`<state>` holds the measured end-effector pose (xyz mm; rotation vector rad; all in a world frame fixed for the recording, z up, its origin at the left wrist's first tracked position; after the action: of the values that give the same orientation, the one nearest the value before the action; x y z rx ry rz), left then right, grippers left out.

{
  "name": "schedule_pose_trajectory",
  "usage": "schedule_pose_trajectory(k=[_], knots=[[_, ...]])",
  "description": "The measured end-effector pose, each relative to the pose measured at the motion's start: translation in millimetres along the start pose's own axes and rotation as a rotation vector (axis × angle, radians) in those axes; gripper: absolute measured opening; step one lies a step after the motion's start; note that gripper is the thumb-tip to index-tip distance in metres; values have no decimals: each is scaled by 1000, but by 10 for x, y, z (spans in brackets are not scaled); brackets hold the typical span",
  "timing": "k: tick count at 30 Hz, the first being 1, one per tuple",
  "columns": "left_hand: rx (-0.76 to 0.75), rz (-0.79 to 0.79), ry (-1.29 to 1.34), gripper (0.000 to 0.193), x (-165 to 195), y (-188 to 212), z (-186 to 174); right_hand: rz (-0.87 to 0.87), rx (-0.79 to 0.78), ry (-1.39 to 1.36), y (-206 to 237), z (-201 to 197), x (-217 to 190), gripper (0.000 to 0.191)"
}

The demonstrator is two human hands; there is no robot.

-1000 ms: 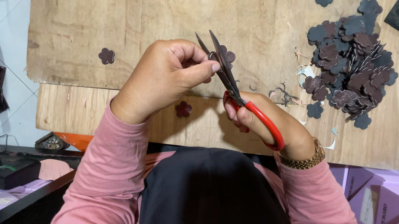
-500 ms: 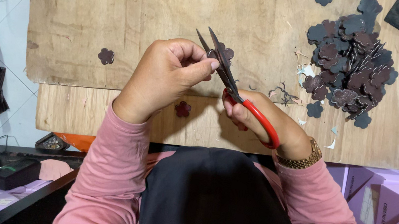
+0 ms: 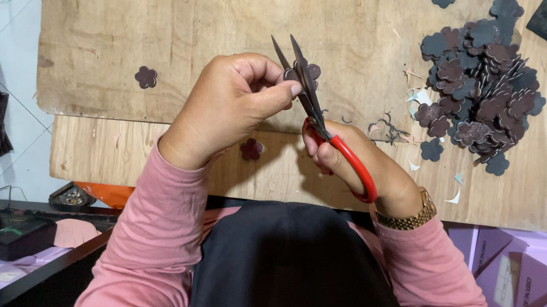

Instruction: The person trims excess material from the edges of small flower-shaped leather pieces using red-handled scissors, working one piece at a time. They place each trimmed piece on the workbench and set finished pieces aside, continuing through a pile of cut pieces.

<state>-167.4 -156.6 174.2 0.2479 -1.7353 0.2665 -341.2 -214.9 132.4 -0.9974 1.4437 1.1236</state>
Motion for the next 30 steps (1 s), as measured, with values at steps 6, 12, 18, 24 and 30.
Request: schedule_pose_trajectory(k=[6, 12, 18, 24, 30], knots=[[2, -1, 16, 16, -1, 5, 16, 3, 16, -25, 6, 6, 55, 61], [4, 3, 61, 15, -28, 5, 23, 25, 23, -46, -16, -1, 135, 55], [9, 65, 100, 14, -64, -4, 39, 22, 49, 8, -35, -30, 174, 53], [124, 58, 246, 15, -104, 45, -16, -6, 27, -92, 5, -61, 236, 42], [110, 139, 282, 17, -81, 165, 76, -157, 461, -262, -4, -124, 158, 17]])
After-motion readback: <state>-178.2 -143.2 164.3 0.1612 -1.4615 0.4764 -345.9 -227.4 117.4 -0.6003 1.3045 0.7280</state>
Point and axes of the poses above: each hand's wrist, its own y-axis away from the middle knuckle, its own z-axis out of the palm, x = y × z, the point moved 6 cm from there along -y, towards the middle knuckle, and after that the axes turned 7 degrees about z, right-handed, at the moved point
